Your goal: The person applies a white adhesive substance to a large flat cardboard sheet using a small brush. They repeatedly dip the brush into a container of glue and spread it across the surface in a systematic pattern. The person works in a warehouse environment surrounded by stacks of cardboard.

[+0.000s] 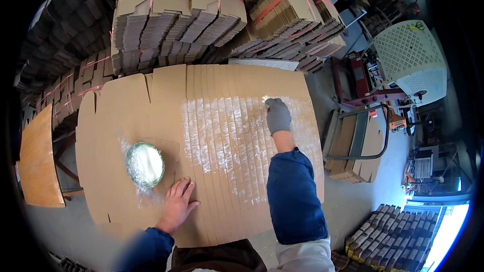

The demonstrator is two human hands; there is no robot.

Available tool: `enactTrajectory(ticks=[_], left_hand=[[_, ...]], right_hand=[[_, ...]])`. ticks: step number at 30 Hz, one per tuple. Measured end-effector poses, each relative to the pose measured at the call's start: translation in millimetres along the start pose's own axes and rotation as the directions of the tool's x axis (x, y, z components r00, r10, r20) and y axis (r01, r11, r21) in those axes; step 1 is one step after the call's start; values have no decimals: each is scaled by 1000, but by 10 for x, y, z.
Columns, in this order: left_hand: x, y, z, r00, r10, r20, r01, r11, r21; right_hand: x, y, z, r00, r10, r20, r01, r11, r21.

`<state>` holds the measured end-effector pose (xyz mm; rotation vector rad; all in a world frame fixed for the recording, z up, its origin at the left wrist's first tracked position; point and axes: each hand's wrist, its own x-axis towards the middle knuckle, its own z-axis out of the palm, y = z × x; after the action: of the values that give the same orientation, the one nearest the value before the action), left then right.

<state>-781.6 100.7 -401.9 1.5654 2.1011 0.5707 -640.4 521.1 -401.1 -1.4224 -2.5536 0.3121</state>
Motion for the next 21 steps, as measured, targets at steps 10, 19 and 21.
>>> enactTrajectory(ticks=[10, 19, 21], left_hand=[[-73, -21, -109, 1000, -1, -8, 1, 1000, -27], [-222, -98, -66, 996, 21, -82, -27, 997, -77], [-227, -122, -35, 992, 29, -119, -40, 996, -83]], right_hand=[[-193, -750, -544, 983, -179, -34, 178, 903, 390], [-1443, -2869, -434, 882, -361, 303, 37, 694, 719], [-1582, -3040, -230, 880, -397, 260, 144, 746, 651]])
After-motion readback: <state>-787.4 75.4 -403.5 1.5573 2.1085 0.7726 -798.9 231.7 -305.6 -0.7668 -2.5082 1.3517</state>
